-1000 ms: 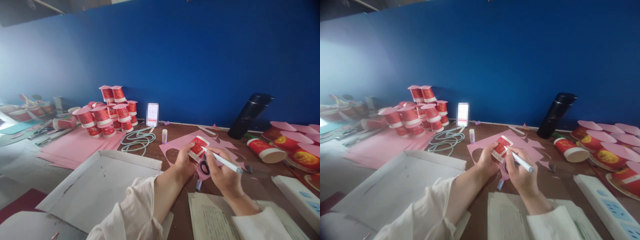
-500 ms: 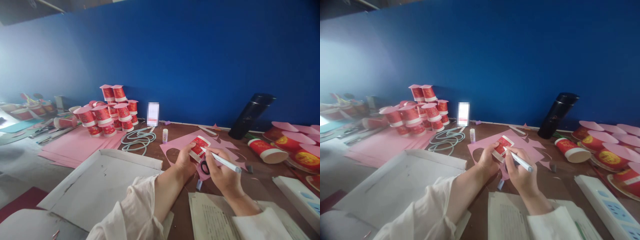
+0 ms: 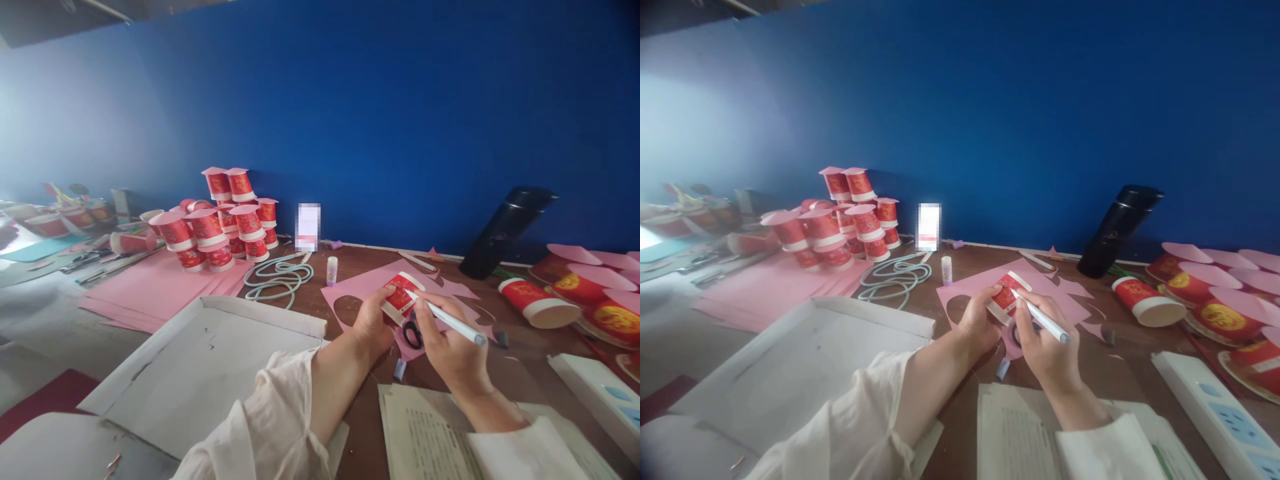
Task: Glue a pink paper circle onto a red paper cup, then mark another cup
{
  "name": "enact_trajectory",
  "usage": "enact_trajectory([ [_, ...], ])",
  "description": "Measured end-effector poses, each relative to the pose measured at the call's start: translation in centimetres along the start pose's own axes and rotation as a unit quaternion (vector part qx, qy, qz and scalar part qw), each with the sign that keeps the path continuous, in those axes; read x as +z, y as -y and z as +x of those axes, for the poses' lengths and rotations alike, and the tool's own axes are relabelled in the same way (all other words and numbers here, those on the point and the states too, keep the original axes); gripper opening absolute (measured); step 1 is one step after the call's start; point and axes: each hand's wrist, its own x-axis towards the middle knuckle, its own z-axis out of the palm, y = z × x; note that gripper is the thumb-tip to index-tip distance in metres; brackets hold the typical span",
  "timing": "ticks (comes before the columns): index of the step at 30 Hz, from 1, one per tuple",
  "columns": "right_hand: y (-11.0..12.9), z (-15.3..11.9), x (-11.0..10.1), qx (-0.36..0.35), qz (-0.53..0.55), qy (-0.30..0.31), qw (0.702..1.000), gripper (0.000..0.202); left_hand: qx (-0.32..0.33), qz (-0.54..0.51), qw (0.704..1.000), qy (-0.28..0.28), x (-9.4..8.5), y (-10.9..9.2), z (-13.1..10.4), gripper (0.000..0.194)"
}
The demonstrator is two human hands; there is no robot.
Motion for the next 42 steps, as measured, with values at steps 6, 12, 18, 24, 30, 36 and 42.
enact_trajectory([
  [6,-0.16,-0.26,0.04,0.016,0.017,0.019,1.0,0.016,-0.002,-0.001,1.0,0.016,-0.15,-0.06,-0.01,0.004],
  [12,0.24,0.06,-0.22,0.003,0.012,-0.002,1.0,0.016,0.001,0.0,1.0,0.013,-0.28,0.11,0.14,0.009],
  [18,0.46,0.35,-0.32,0.014,0.001,-0.019,1.0,0.017,0.008,0.008,1.0,0.016,-0.35,0.22,0.29,0.011],
  [24,0.16,0.11,-0.08,0.015,0.008,-0.003,1.0,0.017,0.015,0.021,0.999,-0.025,-0.06,0.27,0.08,0.007],
  [30,0.19,0.09,-0.05,0.015,0.016,0.003,1.0,0.017,0.009,0.036,0.999,-0.016,0.0,0.29,-0.11,0.011],
  [36,0.05,-0.12,0.06,0.009,0.015,0.012,1.0,0.018,0.003,0.039,0.999,-0.005,0.15,0.08,-0.34,0.011],
  [42,-0.15,-0.18,0.14,0.017,0.009,0.014,1.0,0.018,-0.005,0.042,0.999,-0.013,0.26,0.03,-0.39,0.011],
])
